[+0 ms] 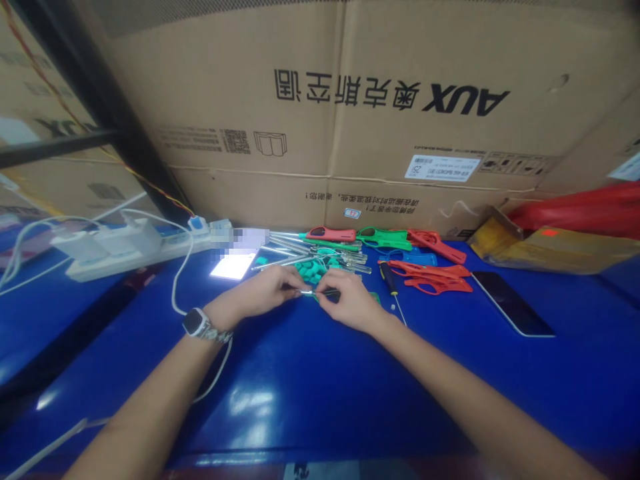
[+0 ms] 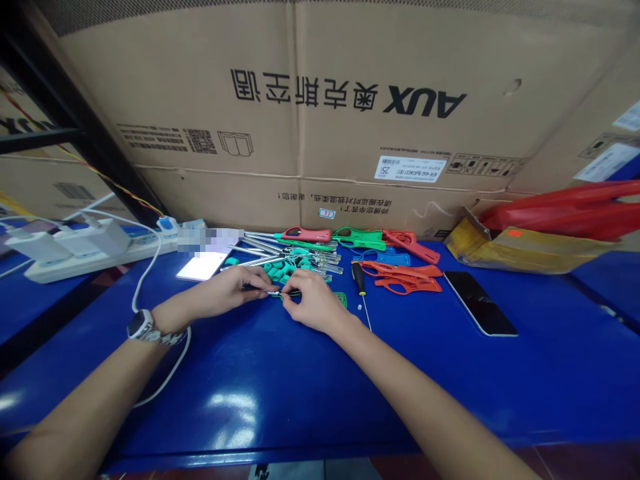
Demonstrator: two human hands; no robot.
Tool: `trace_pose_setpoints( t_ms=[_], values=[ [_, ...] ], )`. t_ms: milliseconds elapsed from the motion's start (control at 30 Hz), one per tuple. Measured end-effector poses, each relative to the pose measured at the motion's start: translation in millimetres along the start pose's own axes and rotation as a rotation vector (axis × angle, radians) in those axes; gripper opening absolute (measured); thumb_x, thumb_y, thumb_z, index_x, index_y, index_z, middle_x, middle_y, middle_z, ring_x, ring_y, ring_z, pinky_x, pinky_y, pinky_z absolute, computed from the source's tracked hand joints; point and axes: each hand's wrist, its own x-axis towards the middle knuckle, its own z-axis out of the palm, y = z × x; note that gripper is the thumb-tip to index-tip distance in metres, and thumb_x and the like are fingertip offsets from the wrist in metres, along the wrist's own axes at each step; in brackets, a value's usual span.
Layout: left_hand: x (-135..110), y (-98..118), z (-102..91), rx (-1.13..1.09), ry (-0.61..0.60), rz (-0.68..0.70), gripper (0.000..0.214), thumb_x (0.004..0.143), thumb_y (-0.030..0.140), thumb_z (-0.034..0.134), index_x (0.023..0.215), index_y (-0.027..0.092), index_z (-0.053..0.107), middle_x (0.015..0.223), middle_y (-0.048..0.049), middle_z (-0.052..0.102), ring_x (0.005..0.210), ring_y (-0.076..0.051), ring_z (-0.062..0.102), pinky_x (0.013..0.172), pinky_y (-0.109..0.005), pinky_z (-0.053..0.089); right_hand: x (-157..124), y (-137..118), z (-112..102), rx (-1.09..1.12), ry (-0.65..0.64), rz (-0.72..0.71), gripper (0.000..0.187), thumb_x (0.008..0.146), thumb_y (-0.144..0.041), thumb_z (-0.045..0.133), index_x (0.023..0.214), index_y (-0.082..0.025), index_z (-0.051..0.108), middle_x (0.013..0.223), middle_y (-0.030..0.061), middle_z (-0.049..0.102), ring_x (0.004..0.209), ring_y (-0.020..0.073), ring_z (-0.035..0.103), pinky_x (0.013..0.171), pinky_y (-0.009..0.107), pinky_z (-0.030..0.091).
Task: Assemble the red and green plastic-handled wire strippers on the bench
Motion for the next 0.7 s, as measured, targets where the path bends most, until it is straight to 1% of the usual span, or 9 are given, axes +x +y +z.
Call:
trace_pose_setpoints(
  t_ms=[233, 400, 500, 700],
  values=[
    [2.3, 0.0, 3.6, 0.100, 0.046, -0.007, 0.023, 0.084, 0.007, 0.062, 0.095, 0.018, 0.078, 0.093, -0.0061, 0.074, 0.086, -0.019, 0.067, 0.081, -0.029, 0.049, 0.0, -1.2, -0.3, 0.000, -0.005, 0.000, 0.014, 0.078, -0.005, 0.062, 0.072, -0.018, 0.065, 0.078, 0.0033, 0.066, 0.079, 0.0167, 0.061, 0.075, 0.028, 0.046],
    [3.4, 5.0, 3.0, 0.160, 0.053, -0.021, 0.020, 0.083, 0.007, 0.066, 0.095, 0.018, 0.078, 0.091, -0.0054, 0.074, 0.083, -0.018, 0.067, 0.078, -0.028, 0.049, 0.1, -1.3, -0.8, 0.002, -0.009, 0.009, 0.014, 0.078, -0.006, 0.062, 0.072, -0.018, 0.065, 0.078, 0.0029, 0.065, 0.079, 0.0167, 0.061, 0.075, 0.029, 0.046],
    [4.1, 5.8, 3.0, 0.167, 0.062, -0.038, 0.017, 0.082, 0.008, 0.068, 0.092, 0.017, 0.077, 0.090, -0.0054, 0.075, 0.083, -0.018, 0.067, 0.077, -0.028, 0.048, 0.1, -0.5, -0.4, 0.007, -0.010, 0.012, 0.014, 0.078, -0.006, 0.062, 0.072, -0.018, 0.065, 0.078, 0.0028, 0.065, 0.079, 0.0168, 0.061, 0.074, 0.028, 0.046],
    [4.6, 5.9, 3.3, 0.157, 0.054, -0.009, 0.018, 0.082, 0.007, 0.065, 0.090, 0.017, 0.077, 0.089, -0.0052, 0.074, 0.083, -0.018, 0.067, 0.078, -0.027, 0.049, 0.3, -1.7, -0.6, -0.018, -0.012, 0.021, 0.013, 0.078, -0.007, 0.064, 0.073, -0.018, 0.066, 0.078, 0.0022, 0.065, 0.079, 0.0165, 0.061, 0.075, 0.029, 0.046]
  ],
)
